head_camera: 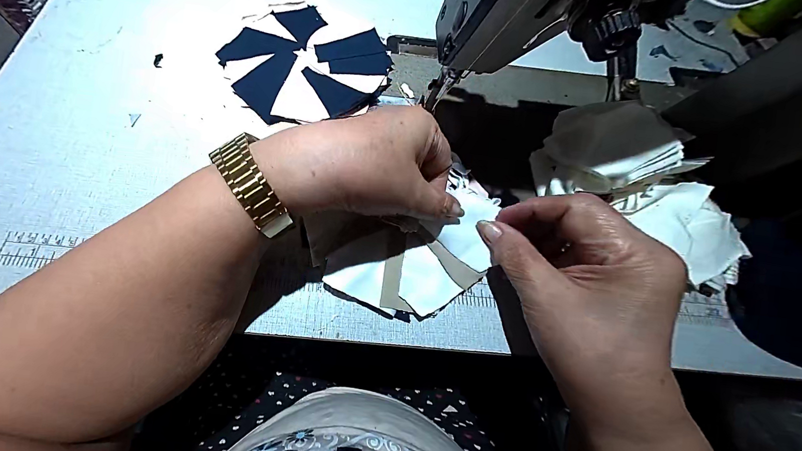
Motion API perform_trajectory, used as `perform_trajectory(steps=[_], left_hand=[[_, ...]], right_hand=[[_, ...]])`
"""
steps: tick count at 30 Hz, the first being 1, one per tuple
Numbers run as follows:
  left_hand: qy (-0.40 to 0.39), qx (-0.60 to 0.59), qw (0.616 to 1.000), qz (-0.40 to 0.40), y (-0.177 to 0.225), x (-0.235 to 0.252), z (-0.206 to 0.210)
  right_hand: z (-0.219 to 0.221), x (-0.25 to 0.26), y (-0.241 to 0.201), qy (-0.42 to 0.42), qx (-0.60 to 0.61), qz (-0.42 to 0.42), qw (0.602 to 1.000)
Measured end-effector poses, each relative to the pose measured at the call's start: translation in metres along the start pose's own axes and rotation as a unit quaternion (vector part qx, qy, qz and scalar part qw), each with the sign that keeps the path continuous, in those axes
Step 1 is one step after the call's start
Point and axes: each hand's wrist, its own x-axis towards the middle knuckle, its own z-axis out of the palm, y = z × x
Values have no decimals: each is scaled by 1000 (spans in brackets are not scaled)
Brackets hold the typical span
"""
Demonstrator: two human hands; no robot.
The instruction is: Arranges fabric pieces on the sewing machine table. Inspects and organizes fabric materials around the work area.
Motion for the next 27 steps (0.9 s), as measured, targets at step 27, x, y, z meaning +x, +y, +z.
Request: perform_trajectory(steps=[27], left_hand=[[79, 26, 996, 40, -2, -2, -3]], right_hand=[[-14, -6, -15, -100, -227, -108, 963]])
